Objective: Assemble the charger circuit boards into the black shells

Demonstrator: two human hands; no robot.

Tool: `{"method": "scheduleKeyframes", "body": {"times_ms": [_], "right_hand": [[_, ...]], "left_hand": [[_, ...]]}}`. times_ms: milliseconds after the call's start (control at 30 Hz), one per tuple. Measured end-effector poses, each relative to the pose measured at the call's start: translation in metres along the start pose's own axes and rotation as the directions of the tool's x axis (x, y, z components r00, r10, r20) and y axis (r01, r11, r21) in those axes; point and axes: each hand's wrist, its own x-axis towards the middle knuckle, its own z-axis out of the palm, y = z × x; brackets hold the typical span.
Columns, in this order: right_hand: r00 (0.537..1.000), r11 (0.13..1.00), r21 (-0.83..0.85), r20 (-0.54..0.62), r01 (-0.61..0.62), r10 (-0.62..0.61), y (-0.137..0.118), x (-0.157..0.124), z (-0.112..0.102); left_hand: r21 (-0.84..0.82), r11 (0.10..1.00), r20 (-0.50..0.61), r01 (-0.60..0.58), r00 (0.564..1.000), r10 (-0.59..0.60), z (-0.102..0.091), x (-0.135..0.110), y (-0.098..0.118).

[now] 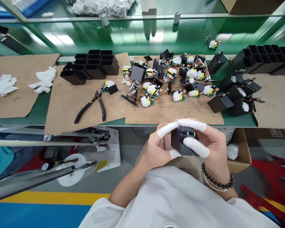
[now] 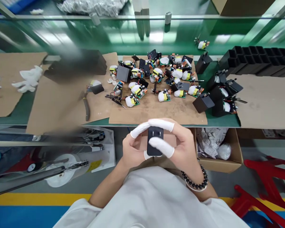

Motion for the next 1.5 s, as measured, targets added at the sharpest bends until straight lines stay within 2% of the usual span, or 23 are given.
{"method": "scheduleKeyframes", "body": {"times_ms": [67, 167, 267, 433, 500, 567, 633, 700, 900, 1000, 1033, 1100, 1133, 1167, 1233, 1300, 1333, 1367, 1433, 1500], "right_hand": [[0.999, 0.999, -0.036, 0.02, -0.031, 0.032, -0.009, 0.007, -0.003], [0.997, 0.997, -0.029, -0.016, -0.069, 0.069, -0.017, 0.013, -0.002], [0.99, 0.992, -0.005, -0.062, -0.129, 0.129, -0.018, 0.017, 0.0], [0.976, 0.973, 0.092, -0.024, -0.212, 0.215, -0.012, 0.021, -0.003], [0.978, 0.971, 0.148, -0.069, -0.187, 0.199, -0.004, 0.02, -0.005], [0.977, 0.967, 0.192, -0.105, -0.166, 0.188, 0.005, 0.018, -0.007], [0.974, 0.965, 0.201, -0.116, -0.171, 0.196, 0.014, 0.015, -0.008], [0.97, 0.966, 0.177, -0.12, -0.188, 0.211, 0.021, 0.012, -0.007], [0.975, 0.98, 0.114, -0.129, -0.166, 0.18, 0.032, 0.012, 0.002], [0.964, 0.964, 0.198, -0.163, -0.176, 0.209, 0.04, 0.019, 0.005], [0.959, 0.951, 0.246, -0.165, -0.187, 0.232, 0.044, 0.021, 0.004], [0.95, 0.922, 0.322, -0.147, -0.217, 0.275, 0.053, 0.026, 0.002], [0.948, 0.914, 0.334, -0.135, -0.229, 0.287, 0.057, 0.029, 0.0], [0.949, 0.914, 0.329, -0.123, -0.237, 0.291, 0.061, 0.03, -0.001], [0.954, 0.925, 0.293, -0.099, -0.243, 0.282, 0.065, 0.033, -0.005], [0.959, 0.93, 0.276, -0.071, -0.244, 0.273, 0.067, 0.034, -0.006], [0.96, 0.926, 0.282, -0.051, -0.251, 0.276, 0.066, 0.034, -0.006], [0.959, 0.919, 0.296, -0.031, -0.261, 0.282, 0.066, 0.035, -0.006], [0.956, 0.904, 0.329, -0.009, -0.275, 0.294, 0.065, 0.034, -0.004], [0.956, 0.898, 0.356, -0.036, -0.259, 0.29, 0.062, 0.032, -0.001]], "left_hand": [[-0.054, 0.999, 0.018, -0.003, 1.0, 0.004, 0.0, -0.002, 0.001], [-0.111, 0.993, 0.021, 0.031, 0.999, -0.029, 0.001, -0.006, 0.001], [-0.069, 0.993, 0.037, 0.094, 0.995, -0.091, 0.003, -0.009, 0.003], [-0.003, 0.985, 0.009, 0.17, 0.985, -0.17, 0.003, -0.011, 0.01], [0.057, 0.987, -0.038, 0.151, 0.988, -0.149, 0.003, -0.011, 0.013], [0.172, 0.981, -0.105, 0.091, 0.992, -0.074, 0.003, -0.008, 0.016], [0.296, 0.954, -0.164, 0.044, 0.986, 0.006, 0.004, -0.005, 0.018], [0.35, 0.936, -0.193, 0.036, 0.981, 0.034, 0.004, -0.002, 0.019], [0.305, 0.949, -0.194, 0.082, 0.981, -0.022, 0.006, -0.002, 0.021], [0.269, 0.96, -0.224, 0.074, 0.975, -0.012, 0.006, -0.003, 0.021], [0.215, 0.972, -0.23, 0.092, 0.972, -0.042, 0.006, -0.003, 0.021], [0.0, 0.981, -0.197, 0.195, 0.962, -0.192, 0.003, 0.001, 0.019], [-0.143, 0.95, -0.151, 0.279, 0.942, -0.3, 0.0, 0.003, 0.018], [-0.287, 0.88, -0.083, 0.379, 0.905, -0.417, -0.003, 0.006, 0.017], [-0.502, 0.649, 0.101, 0.572, 0.784, -0.613, -0.009, 0.012, 0.015], [-0.597, 0.395, 0.29, 0.699, 0.647, -0.705, -0.013, 0.016, 0.012], [-0.613, 0.296, 0.368, 0.733, 0.596, -0.714, -0.014, 0.017, 0.012], [-0.622, 0.23, 0.422, 0.749, 0.568, -0.707, -0.014, 0.017, 0.012], [-0.65, 0.203, 0.439, 0.732, 0.58, -0.687, -0.014, 0.017, 0.012], [-0.682, 0.254, 0.381, 0.686, 0.629, -0.677, -0.014, 0.017, 0.012]]}}
